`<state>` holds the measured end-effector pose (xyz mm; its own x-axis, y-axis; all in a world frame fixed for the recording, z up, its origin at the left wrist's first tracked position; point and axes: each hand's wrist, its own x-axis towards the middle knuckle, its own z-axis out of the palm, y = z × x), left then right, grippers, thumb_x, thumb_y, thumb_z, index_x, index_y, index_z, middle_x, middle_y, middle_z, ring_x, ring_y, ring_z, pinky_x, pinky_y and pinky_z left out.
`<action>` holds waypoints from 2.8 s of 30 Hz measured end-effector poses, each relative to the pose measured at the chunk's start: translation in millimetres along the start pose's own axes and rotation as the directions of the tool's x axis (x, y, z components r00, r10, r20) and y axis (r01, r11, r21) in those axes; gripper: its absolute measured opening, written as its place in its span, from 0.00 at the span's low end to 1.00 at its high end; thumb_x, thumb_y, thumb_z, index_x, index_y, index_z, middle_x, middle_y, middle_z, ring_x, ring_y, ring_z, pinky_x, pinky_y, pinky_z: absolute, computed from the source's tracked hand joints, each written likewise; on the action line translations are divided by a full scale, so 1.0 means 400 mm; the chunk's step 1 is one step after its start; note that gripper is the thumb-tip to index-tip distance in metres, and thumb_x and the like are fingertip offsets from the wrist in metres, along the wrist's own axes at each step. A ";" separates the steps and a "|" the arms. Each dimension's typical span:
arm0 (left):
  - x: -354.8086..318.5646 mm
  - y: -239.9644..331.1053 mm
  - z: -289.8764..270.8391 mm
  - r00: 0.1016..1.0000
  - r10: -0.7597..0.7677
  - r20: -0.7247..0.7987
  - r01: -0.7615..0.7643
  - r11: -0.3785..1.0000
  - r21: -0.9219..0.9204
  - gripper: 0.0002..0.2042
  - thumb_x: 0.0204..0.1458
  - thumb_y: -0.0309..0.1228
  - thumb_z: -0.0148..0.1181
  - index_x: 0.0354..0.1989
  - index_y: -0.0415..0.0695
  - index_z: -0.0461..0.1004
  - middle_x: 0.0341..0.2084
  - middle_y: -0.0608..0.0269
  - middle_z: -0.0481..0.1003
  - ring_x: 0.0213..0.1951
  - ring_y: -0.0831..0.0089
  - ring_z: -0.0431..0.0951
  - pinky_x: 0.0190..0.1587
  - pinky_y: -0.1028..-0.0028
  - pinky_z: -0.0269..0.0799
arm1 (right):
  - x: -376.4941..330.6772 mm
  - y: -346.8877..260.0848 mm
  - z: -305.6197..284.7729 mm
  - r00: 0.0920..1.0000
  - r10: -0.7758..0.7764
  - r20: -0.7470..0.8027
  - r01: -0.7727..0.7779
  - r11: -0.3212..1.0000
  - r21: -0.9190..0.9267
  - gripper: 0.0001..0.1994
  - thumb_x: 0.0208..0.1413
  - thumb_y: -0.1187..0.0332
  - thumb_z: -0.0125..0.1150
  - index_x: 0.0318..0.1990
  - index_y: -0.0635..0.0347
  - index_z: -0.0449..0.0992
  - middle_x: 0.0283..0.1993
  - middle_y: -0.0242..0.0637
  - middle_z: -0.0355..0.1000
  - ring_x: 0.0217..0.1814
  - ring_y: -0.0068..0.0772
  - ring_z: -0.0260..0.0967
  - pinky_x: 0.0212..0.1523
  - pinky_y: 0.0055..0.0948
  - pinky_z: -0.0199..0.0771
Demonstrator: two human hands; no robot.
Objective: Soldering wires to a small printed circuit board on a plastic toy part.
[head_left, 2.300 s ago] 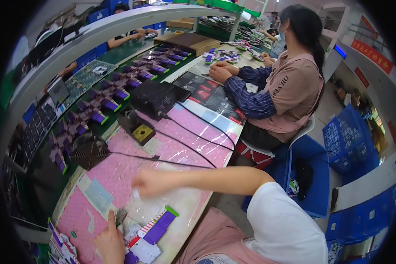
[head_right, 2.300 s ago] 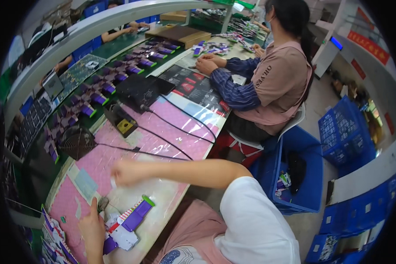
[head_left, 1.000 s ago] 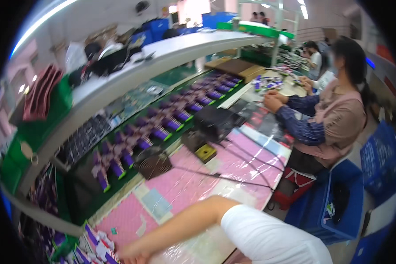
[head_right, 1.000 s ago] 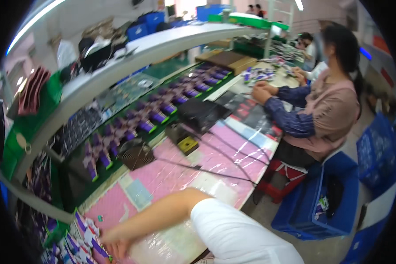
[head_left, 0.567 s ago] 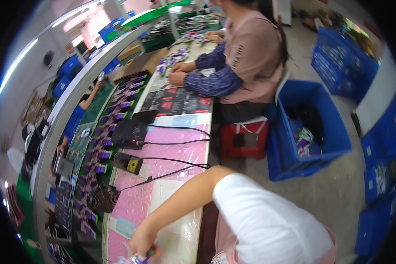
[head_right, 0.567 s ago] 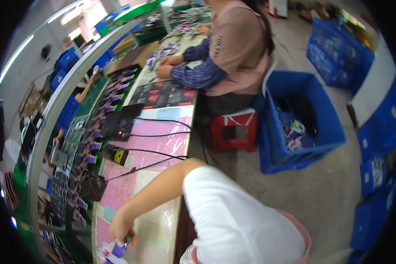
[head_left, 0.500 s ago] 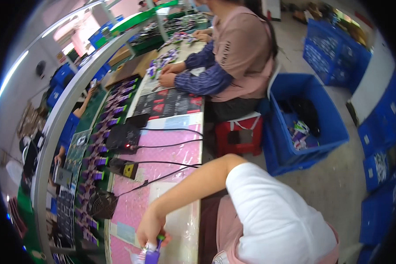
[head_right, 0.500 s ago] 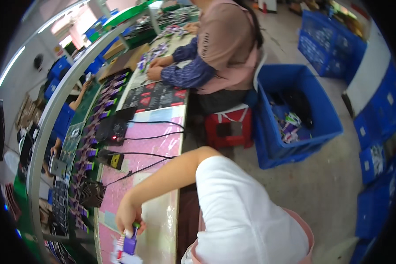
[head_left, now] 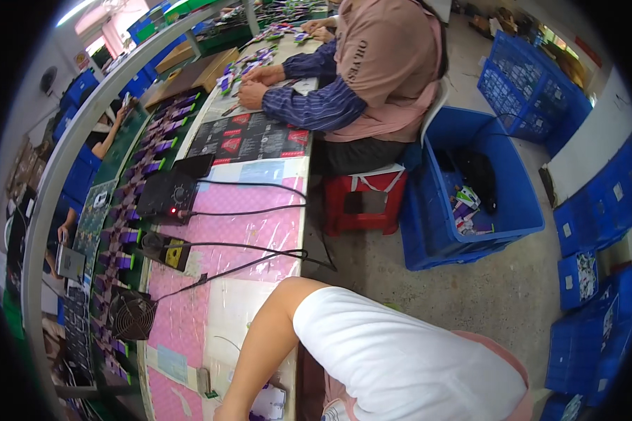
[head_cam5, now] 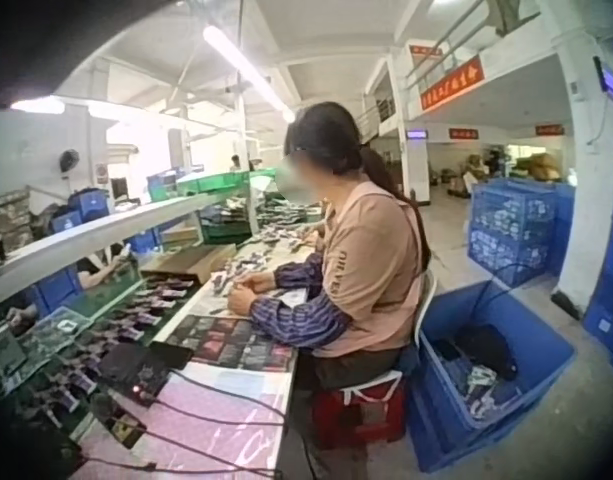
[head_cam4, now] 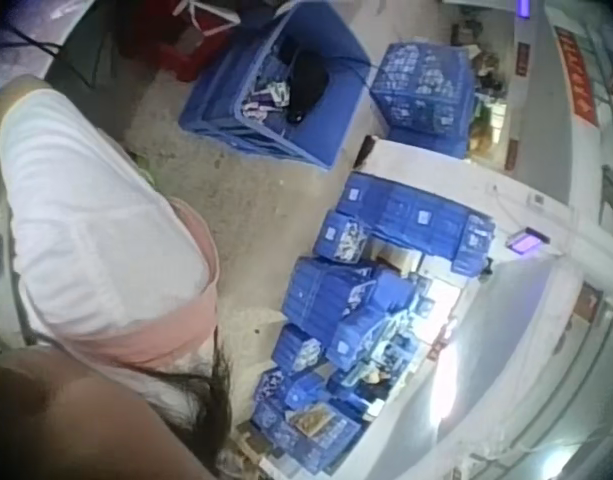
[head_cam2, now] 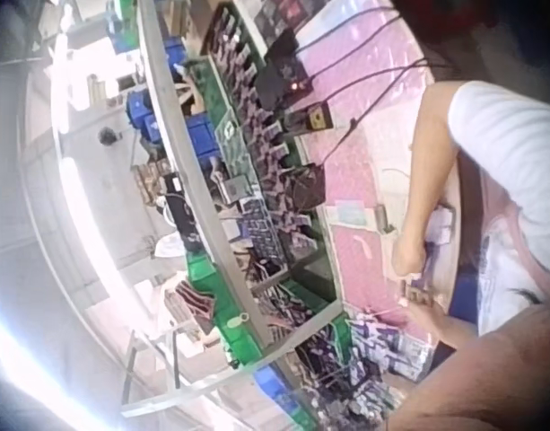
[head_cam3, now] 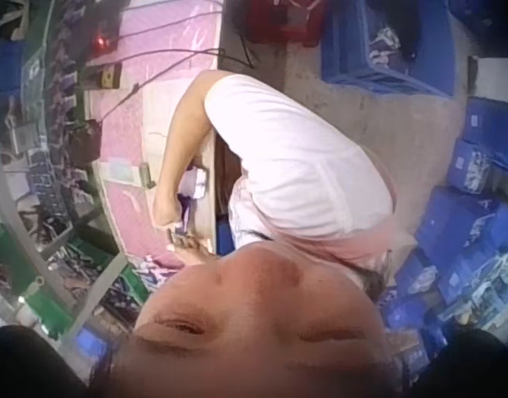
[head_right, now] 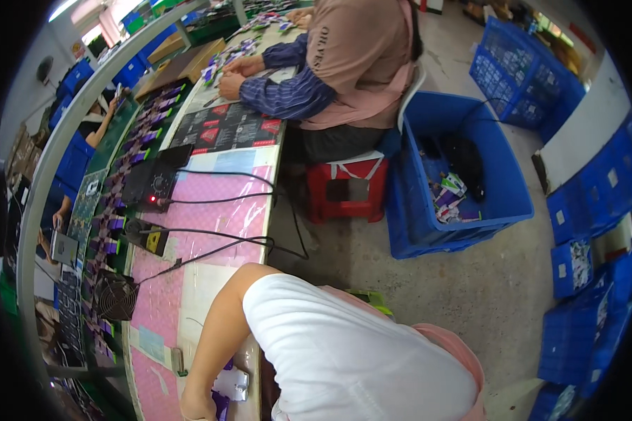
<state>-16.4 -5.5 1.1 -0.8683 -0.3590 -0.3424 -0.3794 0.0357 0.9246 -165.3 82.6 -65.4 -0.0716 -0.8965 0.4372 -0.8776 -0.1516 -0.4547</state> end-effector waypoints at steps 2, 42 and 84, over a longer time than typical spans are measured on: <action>0.054 -0.059 -0.098 0.996 0.059 0.062 -0.067 0.988 0.140 0.22 0.57 0.44 0.42 0.56 0.43 0.59 0.38 0.62 0.68 0.25 0.77 0.61 0.24 0.78 0.58 | 0.004 -0.017 -0.027 0.992 0.128 -0.016 -0.120 0.961 0.251 0.09 0.40 0.69 0.56 0.28 0.65 0.75 0.24 0.49 0.71 0.27 0.52 0.69 0.30 0.41 0.69; 0.158 0.068 0.086 0.891 0.029 0.453 0.112 0.954 -0.279 0.09 0.47 0.21 0.58 0.37 0.37 0.70 0.30 0.66 0.73 0.20 0.89 0.62 0.21 0.88 0.56 | -0.209 -0.143 -0.147 0.609 0.692 -0.387 -0.390 0.687 0.613 0.06 0.52 0.75 0.56 0.36 0.68 0.71 0.35 0.36 0.71 0.31 0.19 0.67 0.31 0.17 0.69; 0.117 -0.002 0.092 0.906 0.381 0.184 -0.318 0.900 -0.300 0.09 0.44 0.16 0.57 0.34 0.36 0.66 0.34 0.51 0.74 0.18 0.94 0.61 0.19 0.89 0.58 | -0.148 -0.178 -0.163 0.537 0.830 -0.150 -0.608 0.504 0.614 0.04 0.45 0.76 0.61 0.30 0.66 0.75 0.21 0.31 0.65 0.17 0.15 0.57 0.17 0.17 0.54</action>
<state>-68.4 12.0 -21.6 -0.9900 -0.1403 0.0117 0.0306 -0.1332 0.9906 -129.6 173.7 -8.3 -0.8385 -0.5443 -0.0264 -0.1079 0.2133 -0.9710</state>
